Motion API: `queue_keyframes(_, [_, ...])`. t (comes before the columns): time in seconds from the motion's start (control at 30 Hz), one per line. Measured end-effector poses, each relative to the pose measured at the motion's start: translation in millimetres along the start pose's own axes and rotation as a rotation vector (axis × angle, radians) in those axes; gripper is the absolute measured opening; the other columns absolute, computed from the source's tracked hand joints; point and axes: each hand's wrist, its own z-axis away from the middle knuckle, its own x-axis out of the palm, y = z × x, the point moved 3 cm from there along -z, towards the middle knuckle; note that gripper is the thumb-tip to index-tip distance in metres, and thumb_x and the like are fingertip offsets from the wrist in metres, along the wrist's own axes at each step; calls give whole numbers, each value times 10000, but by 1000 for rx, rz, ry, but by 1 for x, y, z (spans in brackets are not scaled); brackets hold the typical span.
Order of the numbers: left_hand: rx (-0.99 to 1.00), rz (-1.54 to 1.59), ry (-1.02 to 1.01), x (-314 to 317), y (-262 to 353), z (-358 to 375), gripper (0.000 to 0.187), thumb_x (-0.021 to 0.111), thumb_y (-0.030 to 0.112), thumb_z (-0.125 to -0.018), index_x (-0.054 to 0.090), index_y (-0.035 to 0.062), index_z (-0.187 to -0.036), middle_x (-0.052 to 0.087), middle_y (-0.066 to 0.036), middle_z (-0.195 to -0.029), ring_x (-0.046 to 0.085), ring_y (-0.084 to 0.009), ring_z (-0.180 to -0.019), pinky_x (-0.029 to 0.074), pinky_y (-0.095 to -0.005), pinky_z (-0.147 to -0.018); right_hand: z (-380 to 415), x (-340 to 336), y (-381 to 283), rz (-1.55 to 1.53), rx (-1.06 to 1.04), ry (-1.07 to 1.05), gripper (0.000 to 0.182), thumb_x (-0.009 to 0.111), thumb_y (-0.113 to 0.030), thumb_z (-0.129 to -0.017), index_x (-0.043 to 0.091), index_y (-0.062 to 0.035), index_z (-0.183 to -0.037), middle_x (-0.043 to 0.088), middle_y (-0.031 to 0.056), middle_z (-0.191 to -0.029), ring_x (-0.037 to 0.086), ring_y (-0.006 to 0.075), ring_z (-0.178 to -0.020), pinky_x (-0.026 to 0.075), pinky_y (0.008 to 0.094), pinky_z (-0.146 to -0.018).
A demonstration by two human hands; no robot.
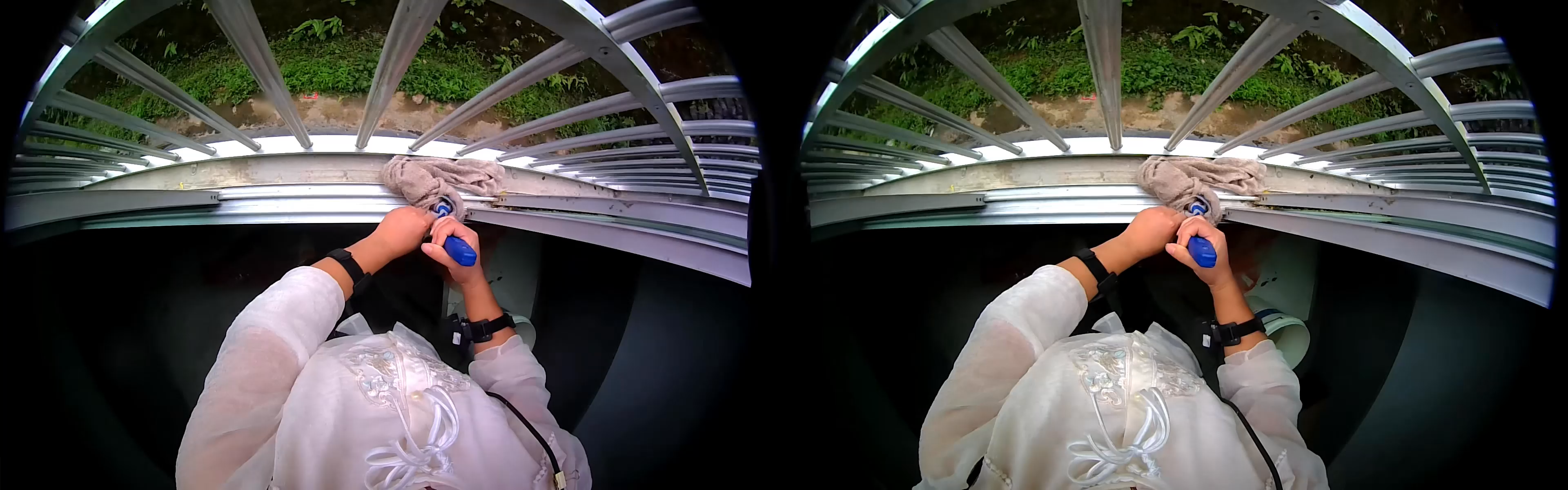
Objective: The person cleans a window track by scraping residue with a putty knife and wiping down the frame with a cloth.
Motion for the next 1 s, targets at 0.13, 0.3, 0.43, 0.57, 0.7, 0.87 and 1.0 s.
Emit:
queue_keyframes(0.13, [-92, -80, 52, -61, -34, 74, 125, 593, 159, -727, 597, 80, -824, 631, -100, -815, 615, -290, -786, 498, -381, -674, -19, 82, -4, -32, -21, -193, 234, 736, -22, -670, 514, -94, -643, 533, 10, -720, 508, 145, -701, 412, 273, -712])
queue_keyframes(0.3, [-239, -109, 296, -131, -53, 149, 157, 608, 146, -725, 618, 102, -875, 625, -73, -825, 609, -290, -811, 506, -368, -681, -46, 176, -8, -76, -40, -311, 225, 717, -31, -716, 505, -86, -663, 526, 11, -739, 499, 128, -700, 413, 262, -700])
queue_keyframes(0.43, [-384, -250, 470, -168, -62, 176, 137, 611, 73, -739, 617, 89, -875, 621, -77, -826, 591, -294, -813, 486, -376, -697, -74, 210, -7, -340, -53, -328, 217, 698, -22, -743, 495, -74, -689, 520, 1, -740, 493, 103, -715, 408, 245, -683])
queue_keyframes(0.57, [-464, -278, 886, -193, -71, 194, 102, 641, 52, -770, 605, 50, -865, 602, -101, -838, 560, -303, -792, 463, -369, -710, -102, 234, 3, -610, 175, -273, 171, 701, -32, -747, 535, -68, -730, 548, 9, -769, 510, 84, -677, 414, 217, -628])
queue_keyframes(0.7, [-534, -222, 578, -181, -70, 207, 181, 670, 84, -757, 598, 51, -919, 574, -108, -871, 556, -303, -822, 465, -374, -704, -114, 209, -11, -875, 120, -110, 202, 654, 36, -740, 488, -76, -709, 503, 23, -721, 476, 124, -713, 399, 261, -708])
queue_keyframes(0.87, [-354, -261, 431, -140, -48, 165, 334, 694, 155, -747, 626, 92, -1067, 566, -115, -1022, 549, -298, -929, 457, -390, -780, -110, 159, -23, -842, 39, -47, 193, 612, 50, -759, 476, -83, -729, 498, 22, -753, 489, 173, -800, 382, 307, -806])
queue_keyframes(1.0, [-349, -404, 448, -126, -64, 159, 264, 668, 153, -768, 632, 92, -1023, 559, -120, -1026, 534, -306, -960, 429, -403, -828, -100, 148, -22, -706, 33, -76, 201, 641, 48, -752, 489, -81, -729, 518, 20, -745, 496, 143, -750, 398, 284, -764])
